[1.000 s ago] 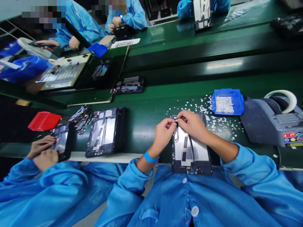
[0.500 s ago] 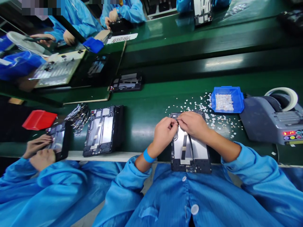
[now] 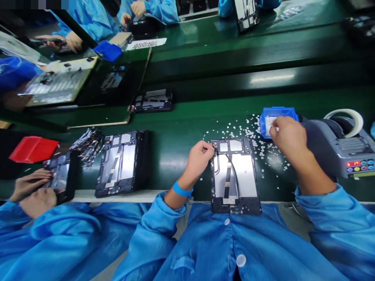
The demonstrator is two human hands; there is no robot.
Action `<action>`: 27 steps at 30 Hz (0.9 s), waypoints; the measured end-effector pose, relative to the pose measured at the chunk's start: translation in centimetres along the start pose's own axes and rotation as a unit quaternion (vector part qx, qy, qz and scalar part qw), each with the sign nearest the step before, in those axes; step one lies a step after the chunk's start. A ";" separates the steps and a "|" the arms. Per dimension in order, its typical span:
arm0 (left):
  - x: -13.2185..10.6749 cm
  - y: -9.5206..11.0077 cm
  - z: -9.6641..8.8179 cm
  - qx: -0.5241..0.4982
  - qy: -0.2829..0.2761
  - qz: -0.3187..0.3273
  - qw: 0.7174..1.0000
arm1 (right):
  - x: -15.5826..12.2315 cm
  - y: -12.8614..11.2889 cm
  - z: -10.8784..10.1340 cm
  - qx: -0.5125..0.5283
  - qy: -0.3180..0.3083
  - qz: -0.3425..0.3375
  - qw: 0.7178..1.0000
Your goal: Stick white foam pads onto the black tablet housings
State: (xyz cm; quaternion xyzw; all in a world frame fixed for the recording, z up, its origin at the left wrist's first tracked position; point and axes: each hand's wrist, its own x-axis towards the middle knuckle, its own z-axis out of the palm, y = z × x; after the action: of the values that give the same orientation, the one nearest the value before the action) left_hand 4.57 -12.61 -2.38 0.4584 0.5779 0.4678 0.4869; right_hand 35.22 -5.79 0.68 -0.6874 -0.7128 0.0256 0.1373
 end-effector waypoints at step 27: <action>-0.7 0.1 0.5 0.037 0.017 0.030 0.999 | 0.7 -5.7 1.4 0.138 0.001 -0.081 0.987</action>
State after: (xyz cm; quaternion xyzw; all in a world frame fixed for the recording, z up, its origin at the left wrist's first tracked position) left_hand 5.14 -13.29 -2.21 0.4854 0.5889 0.4679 0.4458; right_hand 29.36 -5.23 0.70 -0.6017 -0.7556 0.1124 0.2330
